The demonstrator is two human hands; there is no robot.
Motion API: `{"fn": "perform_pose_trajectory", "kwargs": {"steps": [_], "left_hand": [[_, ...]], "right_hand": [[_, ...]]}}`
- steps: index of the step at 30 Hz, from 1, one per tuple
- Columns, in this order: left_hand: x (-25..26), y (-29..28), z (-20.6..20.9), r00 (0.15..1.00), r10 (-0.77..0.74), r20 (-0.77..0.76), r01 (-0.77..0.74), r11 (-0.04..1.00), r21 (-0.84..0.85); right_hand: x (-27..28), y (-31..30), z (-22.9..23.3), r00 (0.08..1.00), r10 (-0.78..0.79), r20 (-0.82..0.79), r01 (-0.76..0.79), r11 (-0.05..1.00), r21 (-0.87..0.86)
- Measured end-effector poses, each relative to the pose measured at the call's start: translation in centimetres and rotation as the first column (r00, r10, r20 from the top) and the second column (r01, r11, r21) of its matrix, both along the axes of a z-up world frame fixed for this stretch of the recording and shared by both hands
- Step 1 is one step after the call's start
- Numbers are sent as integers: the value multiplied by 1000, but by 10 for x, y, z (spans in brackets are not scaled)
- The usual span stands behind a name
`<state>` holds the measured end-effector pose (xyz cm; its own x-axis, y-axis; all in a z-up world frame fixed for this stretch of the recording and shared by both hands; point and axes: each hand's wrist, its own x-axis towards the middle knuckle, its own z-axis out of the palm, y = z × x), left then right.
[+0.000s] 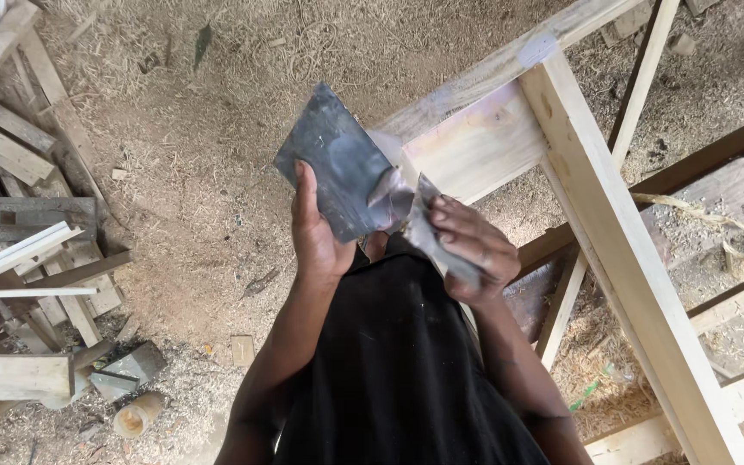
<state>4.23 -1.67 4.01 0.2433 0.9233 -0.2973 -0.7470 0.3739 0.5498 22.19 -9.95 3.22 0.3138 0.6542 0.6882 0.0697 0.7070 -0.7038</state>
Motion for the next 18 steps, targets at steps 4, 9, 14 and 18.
{"fn": "perform_pose_trajectory", "kwargs": {"steps": [4, 9, 14, 18], "left_hand": [[3, -10, 12, 998, 43, -52, -41, 998, 42], [4, -20, 20, 996, 22, -91, -17, 999, 51], [1, -16, 27, 998, -59, 7, 59, 997, 51], [0, -4, 26, 989, -125, -82, 133, 986, 100]], "right_hand": [[-1, -4, -3, 982, -104, 158, 113, 992, -51], [18, -11, -17, 942, -211, 260, 236, 969, -68], [58, -15, -8, 820, -222, 527, 345, 927, -147], [68, -26, -13, 995, -82, 49, 95, 897, -431]]}}
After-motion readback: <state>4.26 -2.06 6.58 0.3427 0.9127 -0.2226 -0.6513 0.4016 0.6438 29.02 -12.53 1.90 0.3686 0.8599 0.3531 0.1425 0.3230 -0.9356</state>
